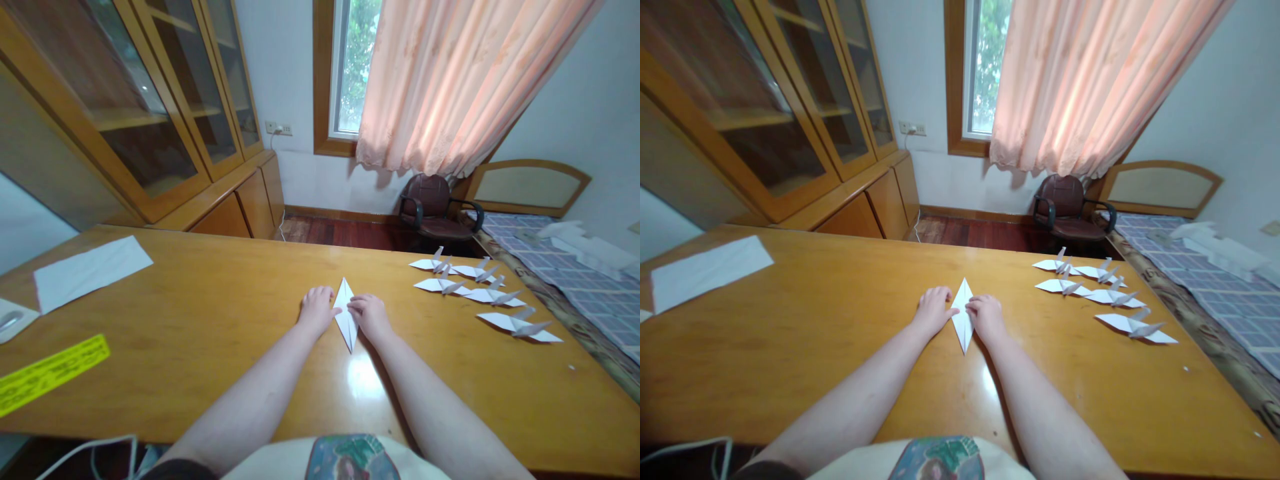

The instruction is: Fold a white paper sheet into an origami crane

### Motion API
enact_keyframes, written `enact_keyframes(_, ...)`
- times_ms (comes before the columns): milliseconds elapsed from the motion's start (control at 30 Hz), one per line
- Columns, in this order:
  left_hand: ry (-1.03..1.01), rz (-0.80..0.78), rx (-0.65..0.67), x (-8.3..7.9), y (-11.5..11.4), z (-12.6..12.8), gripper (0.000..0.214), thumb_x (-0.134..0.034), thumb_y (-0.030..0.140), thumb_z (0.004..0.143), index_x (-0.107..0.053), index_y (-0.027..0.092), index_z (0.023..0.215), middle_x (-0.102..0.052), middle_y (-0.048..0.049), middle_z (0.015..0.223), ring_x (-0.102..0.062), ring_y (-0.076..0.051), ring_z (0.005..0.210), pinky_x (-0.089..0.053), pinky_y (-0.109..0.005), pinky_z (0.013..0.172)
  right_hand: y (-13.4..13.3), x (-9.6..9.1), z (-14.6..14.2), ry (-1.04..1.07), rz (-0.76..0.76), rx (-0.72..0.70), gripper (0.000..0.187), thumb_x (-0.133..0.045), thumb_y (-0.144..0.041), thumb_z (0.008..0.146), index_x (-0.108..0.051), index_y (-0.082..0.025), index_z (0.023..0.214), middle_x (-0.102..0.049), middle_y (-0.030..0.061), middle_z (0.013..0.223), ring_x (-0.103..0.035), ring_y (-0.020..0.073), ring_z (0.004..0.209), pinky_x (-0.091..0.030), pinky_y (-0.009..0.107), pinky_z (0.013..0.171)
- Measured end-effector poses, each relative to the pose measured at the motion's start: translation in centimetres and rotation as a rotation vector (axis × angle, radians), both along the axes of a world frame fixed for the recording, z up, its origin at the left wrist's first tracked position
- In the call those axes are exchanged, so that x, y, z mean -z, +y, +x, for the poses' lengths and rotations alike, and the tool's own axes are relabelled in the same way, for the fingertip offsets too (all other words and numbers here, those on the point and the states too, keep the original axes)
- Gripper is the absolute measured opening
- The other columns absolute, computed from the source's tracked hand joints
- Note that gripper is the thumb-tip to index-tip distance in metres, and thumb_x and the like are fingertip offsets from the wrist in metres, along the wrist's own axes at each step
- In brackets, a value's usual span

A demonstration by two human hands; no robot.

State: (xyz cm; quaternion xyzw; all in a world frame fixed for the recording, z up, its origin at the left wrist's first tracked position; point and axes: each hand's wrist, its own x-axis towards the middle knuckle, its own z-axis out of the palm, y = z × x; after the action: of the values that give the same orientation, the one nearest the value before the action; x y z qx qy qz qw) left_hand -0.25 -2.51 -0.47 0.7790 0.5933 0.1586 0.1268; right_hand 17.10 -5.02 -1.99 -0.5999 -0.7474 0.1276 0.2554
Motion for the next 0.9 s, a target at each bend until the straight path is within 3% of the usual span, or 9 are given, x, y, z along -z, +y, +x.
enact_keyframes(100, 0.041, 0.056, 0.11, 0.3, -0.1, 0.0, 0.029, -0.068, 0.038, 0.074, -0.058, 0.025, 0.098, -0.062, -0.0024, 0.107, -0.05, -0.022, 0.105, -0.036, -0.036, 0.091, 0.2, 0.4, 0.1, -0.008, -0.016, -0.018, 0.016, -0.057, -0.027, 0.083, -0.072, -0.027, 0.09, -0.069, 0.003, 0.106, -0.06, 0.0187, 0.097, -0.038, 0.035, 0.091)
enact_keyframes(167, 0.072, 0.07, 0.19, 0.7, 0.0, 0.0, 0.029, -0.062, 0.036, 0.079, -0.058, 0.028, 0.108, -0.058, -0.0017, 0.12, -0.044, -0.024, 0.116, -0.03, -0.04, 0.1, 0.2, 0.4, 0.1, -0.041, -0.045, -0.019, 0.018, -0.056, -0.029, 0.084, -0.071, -0.029, 0.094, -0.068, 0.0025, 0.11, -0.059, 0.0189, 0.1, -0.035, 0.038, 0.096)
enact_keyframes(333, 0.149, 0.021, 0.303, 1.6, 0.2, 0.0, 0.044, -0.043, 0.032, 0.09, -0.041, 0.034, 0.134, -0.044, 0.002, 0.14, -0.022, -0.026, 0.136, -0.011, -0.054, 0.109, -0.4, -0.1, -0.6, -0.153, -0.147, 0.009, 0.032, -0.049, -0.03, 0.089, -0.059, -0.035, 0.118, -0.055, -0.0008, 0.129, -0.04, 0.0232, 0.127, -0.011, 0.054, 0.108)
enact_keyframes(433, 0.169, -0.01, 0.312, 1.6, 0.2, 0.0, 0.047, -0.037, 0.034, 0.092, -0.034, 0.033, 0.139, -0.038, 0.0017, 0.144, -0.015, -0.026, 0.139, -0.005, -0.056, 0.11, -0.7, -0.5, -1.0, -0.183, -0.205, -0.052, 0.043, -0.043, -0.031, 0.091, -0.043, -0.03, 0.134, -0.042, 0.0029, 0.14, -0.03, 0.0237, 0.134, -0.008, 0.054, 0.108)
enact_keyframes(533, 0.183, -0.026, 0.321, 1.5, 0.2, 0.0, 0.049, -0.033, 0.035, 0.092, -0.03, 0.031, 0.141, -0.034, 0.0004, 0.146, -0.012, -0.026, 0.14, -0.002, -0.058, 0.11, -0.8, -0.8, -1.1, -0.195, -0.227, -0.09, 0.049, -0.042, -0.031, 0.091, -0.036, -0.027, 0.139, -0.037, 0.0059, 0.143, -0.027, 0.0236, 0.135, -0.009, 0.054, 0.109)
enact_keyframes(700, 0.184, -0.054, 0.321, 1.8, 0.7, -0.1, 0.052, -0.032, 0.036, 0.092, -0.024, 0.033, 0.143, -0.028, 0.0007, 0.149, -0.01, -0.027, 0.14, -0.004, -0.059, 0.109, -0.8, -1.0, -0.9, -0.189, -0.231, -0.11, 0.048, -0.043, -0.032, 0.09, -0.037, -0.027, 0.138, -0.038, 0.0072, 0.143, -0.027, 0.0239, 0.135, -0.014, 0.055, 0.108)
enact_keyframes(900, 0.194, -0.148, 0.182, 1.3, 2.8, 0.4, 0.049, -0.032, 0.041, 0.091, -0.026, 0.042, 0.14, -0.012, -0.0016, 0.153, -0.007, -0.034, 0.139, -0.008, -0.061, 0.106, -0.8, -1.2, -0.8, -0.16, -0.25, -0.106, 0.047, -0.046, -0.031, 0.089, -0.041, -0.027, 0.136, -0.039, 0.0064, 0.143, -0.027, 0.0233, 0.135, -0.014, 0.054, 0.108)
